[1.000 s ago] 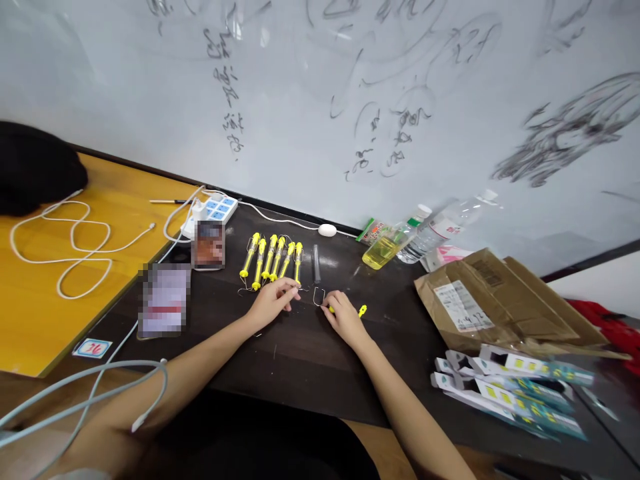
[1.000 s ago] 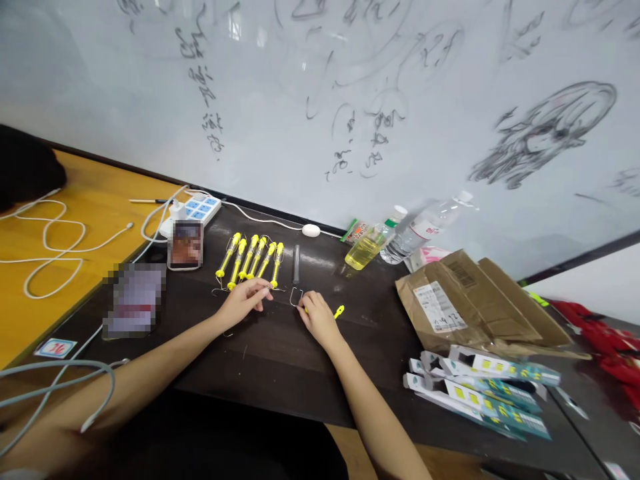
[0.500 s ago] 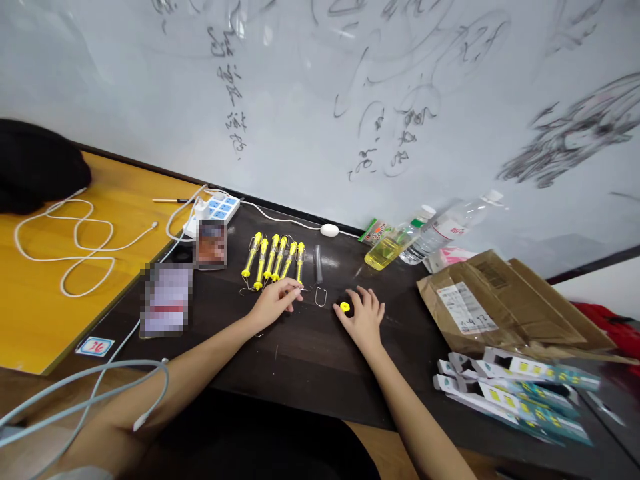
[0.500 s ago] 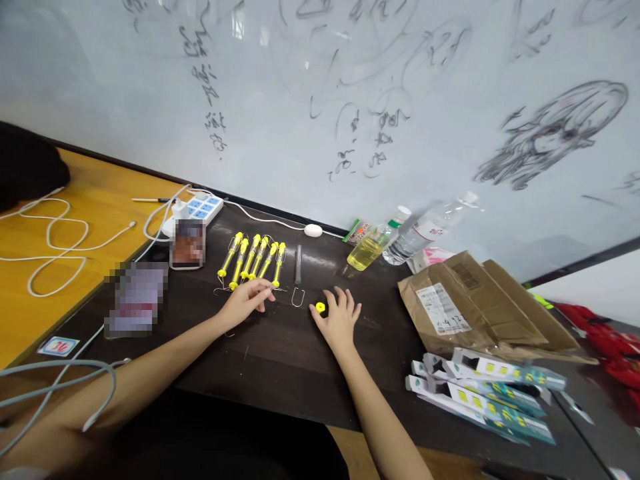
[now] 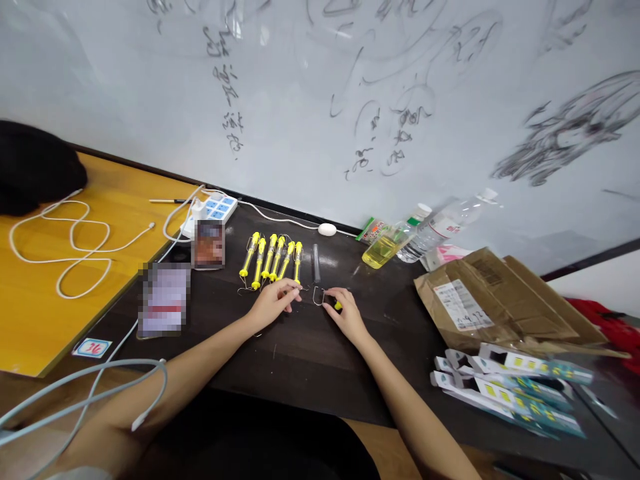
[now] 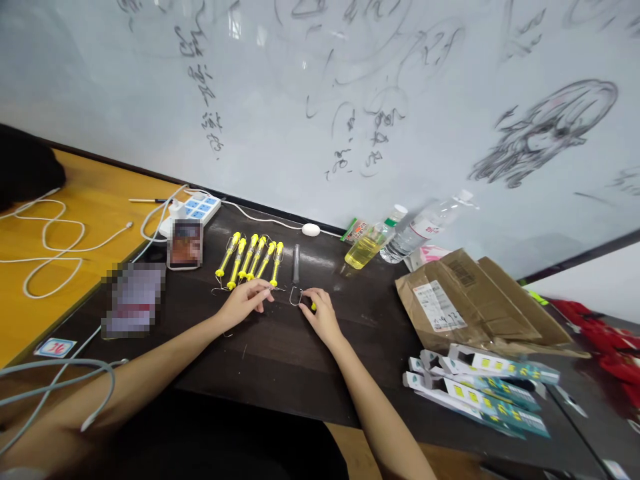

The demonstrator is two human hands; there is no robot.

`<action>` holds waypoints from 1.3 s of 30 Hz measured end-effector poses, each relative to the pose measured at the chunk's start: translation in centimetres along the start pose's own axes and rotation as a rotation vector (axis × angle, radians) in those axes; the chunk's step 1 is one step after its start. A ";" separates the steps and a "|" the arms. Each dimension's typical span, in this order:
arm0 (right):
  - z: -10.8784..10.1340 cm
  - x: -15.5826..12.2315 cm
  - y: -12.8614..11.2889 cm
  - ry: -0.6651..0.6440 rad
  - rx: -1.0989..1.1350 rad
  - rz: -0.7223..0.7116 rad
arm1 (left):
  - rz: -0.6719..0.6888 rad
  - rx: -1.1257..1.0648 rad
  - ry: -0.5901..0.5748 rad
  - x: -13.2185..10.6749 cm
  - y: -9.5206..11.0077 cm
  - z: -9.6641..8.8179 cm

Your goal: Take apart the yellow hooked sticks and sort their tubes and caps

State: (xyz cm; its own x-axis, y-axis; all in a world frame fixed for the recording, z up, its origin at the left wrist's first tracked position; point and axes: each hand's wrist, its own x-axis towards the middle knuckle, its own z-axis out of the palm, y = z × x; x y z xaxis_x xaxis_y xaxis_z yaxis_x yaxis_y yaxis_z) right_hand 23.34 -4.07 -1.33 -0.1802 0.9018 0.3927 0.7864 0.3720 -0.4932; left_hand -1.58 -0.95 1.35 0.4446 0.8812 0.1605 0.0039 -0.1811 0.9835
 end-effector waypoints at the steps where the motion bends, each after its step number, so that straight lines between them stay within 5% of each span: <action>1: 0.2 0.2 0.0 -0.003 0.004 -0.007 | 0.001 -0.001 -0.001 0.0 -0.1 0.0; 12: 1.2 1.6 -0.6 -0.078 0.107 -0.130 | 0.000 -0.003 -0.004 0.1 -0.4 -0.3; 19: 0.6 0.8 -0.1 0.044 0.111 -0.022 | -0.081 -0.084 0.008 0.2 0.1 -0.2; 25: -0.5 1.5 -4.4 0.158 0.127 -0.088 | -0.085 -0.112 -0.065 0.5 -0.2 0.0; 31: 0.1 2.7 -9.2 0.022 0.263 -0.175 | -0.096 -0.163 -0.137 0.3 -0.4 0.0; 39: 1.4 2.0 -8.4 -0.089 0.544 0.009 | -0.142 -0.267 -0.237 -0.1 0.6 0.2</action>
State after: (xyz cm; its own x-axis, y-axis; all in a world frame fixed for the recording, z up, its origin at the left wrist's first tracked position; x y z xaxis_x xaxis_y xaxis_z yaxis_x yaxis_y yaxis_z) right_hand 15.54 -5.06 2.59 -0.2426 0.9117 0.3315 0.3731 0.4031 -0.8356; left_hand -1.41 -1.26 1.87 0.6512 0.7584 0.0279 -0.1390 0.0831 0.9868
